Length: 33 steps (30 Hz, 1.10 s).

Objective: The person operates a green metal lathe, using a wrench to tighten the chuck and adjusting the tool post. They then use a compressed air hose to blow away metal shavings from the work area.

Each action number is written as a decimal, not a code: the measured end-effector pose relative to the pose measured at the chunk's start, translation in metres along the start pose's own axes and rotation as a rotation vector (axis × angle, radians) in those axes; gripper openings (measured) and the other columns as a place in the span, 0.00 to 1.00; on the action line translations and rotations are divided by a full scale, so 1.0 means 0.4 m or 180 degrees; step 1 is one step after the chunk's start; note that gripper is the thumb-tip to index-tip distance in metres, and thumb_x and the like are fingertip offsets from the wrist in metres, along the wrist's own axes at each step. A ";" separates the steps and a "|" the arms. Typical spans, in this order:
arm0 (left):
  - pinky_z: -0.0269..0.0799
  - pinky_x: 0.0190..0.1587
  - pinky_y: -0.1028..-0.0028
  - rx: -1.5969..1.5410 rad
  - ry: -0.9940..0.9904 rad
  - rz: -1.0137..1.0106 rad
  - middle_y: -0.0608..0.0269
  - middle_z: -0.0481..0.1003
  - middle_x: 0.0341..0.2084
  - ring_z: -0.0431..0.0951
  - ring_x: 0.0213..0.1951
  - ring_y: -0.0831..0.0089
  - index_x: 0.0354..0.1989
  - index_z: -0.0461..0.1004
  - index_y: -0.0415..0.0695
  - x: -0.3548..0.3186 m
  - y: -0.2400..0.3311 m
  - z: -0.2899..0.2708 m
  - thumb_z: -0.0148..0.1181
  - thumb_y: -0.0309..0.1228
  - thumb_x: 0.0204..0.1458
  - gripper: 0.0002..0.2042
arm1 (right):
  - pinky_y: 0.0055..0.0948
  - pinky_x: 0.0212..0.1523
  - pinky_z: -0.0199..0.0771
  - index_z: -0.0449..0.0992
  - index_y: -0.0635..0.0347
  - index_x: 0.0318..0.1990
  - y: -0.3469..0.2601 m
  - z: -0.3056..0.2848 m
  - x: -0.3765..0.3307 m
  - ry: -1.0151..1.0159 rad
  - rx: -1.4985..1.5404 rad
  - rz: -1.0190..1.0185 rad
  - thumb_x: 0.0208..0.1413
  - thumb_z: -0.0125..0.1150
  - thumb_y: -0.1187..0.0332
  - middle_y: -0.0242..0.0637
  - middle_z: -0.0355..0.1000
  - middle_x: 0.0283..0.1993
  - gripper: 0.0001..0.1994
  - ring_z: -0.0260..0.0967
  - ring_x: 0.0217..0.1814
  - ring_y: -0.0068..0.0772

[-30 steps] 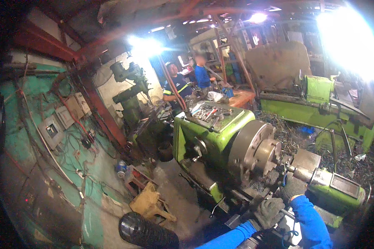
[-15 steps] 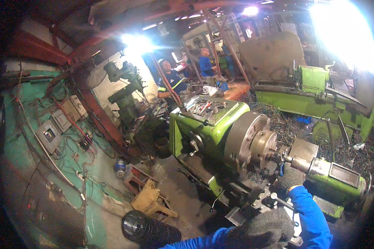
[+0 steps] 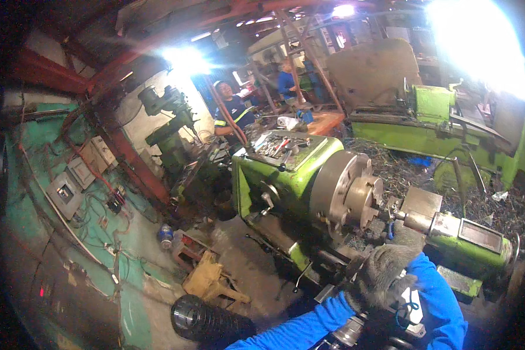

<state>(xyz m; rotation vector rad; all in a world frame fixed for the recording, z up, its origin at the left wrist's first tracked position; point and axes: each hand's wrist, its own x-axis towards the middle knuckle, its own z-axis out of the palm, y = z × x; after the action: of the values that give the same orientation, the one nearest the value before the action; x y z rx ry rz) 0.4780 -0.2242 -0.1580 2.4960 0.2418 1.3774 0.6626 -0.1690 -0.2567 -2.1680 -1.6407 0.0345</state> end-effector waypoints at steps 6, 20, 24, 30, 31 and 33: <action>0.70 0.59 0.52 0.0412 -0.0526 -0.0032 0.53 0.77 0.49 0.75 0.55 0.51 0.54 0.77 0.46 -0.256 -0.221 0.192 0.64 0.42 0.53 0.22 | 0.58 0.45 0.78 0.74 0.53 0.55 0.045 -0.012 0.018 -0.0202 -0.0185 0.0367 0.58 0.63 0.41 0.52 0.80 0.41 0.28 0.80 0.45 0.62; 0.71 0.56 0.51 0.0481 -0.0488 -0.0336 0.52 0.78 0.52 0.76 0.56 0.50 0.51 0.79 0.47 -0.254 -0.203 0.176 0.65 0.40 0.51 0.19 | 0.60 0.45 0.77 0.74 0.54 0.54 0.031 -0.003 0.015 -0.0508 -0.0345 0.0333 0.56 0.63 0.43 0.54 0.80 0.43 0.27 0.80 0.45 0.62; 0.71 0.55 0.53 0.0442 -0.0845 -0.0497 0.52 0.77 0.51 0.76 0.54 0.50 0.50 0.79 0.46 -0.271 -0.230 0.186 0.66 0.39 0.50 0.20 | 0.58 0.46 0.77 0.74 0.53 0.55 0.001 0.000 0.029 -0.0499 -0.0471 0.0231 0.56 0.63 0.42 0.52 0.81 0.44 0.29 0.81 0.45 0.59; 0.67 0.62 0.54 0.0503 -0.0998 -0.0577 0.52 0.75 0.53 0.74 0.56 0.52 0.53 0.77 0.46 -0.261 -0.212 0.221 0.63 0.42 0.54 0.20 | 0.56 0.49 0.78 0.73 0.52 0.57 0.046 -0.026 0.010 -0.0452 -0.0400 0.0292 0.59 0.63 0.43 0.56 0.80 0.46 0.27 0.80 0.50 0.60; 0.67 0.62 0.53 0.0498 -0.0662 -0.0503 0.51 0.74 0.55 0.74 0.57 0.52 0.54 0.76 0.47 -0.275 -0.209 0.220 0.62 0.42 0.55 0.20 | 0.55 0.50 0.78 0.73 0.52 0.57 0.010 -0.045 0.003 -0.0588 -0.0317 0.0404 0.58 0.63 0.44 0.56 0.80 0.46 0.27 0.80 0.50 0.60; 0.68 0.61 0.52 0.0533 -0.0321 -0.0437 0.51 0.74 0.56 0.74 0.57 0.51 0.55 0.75 0.47 -0.299 -0.222 0.206 0.60 0.41 0.56 0.20 | 0.56 0.50 0.78 0.73 0.52 0.57 -0.013 -0.019 0.015 -0.0696 -0.0287 0.0473 0.59 0.63 0.44 0.56 0.80 0.46 0.27 0.80 0.50 0.61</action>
<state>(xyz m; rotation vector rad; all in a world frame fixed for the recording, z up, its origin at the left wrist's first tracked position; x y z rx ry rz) 0.4835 -0.1867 -0.3240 2.6185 0.5165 1.2190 0.6615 -0.1648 -0.2468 -2.4249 -1.6185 0.2538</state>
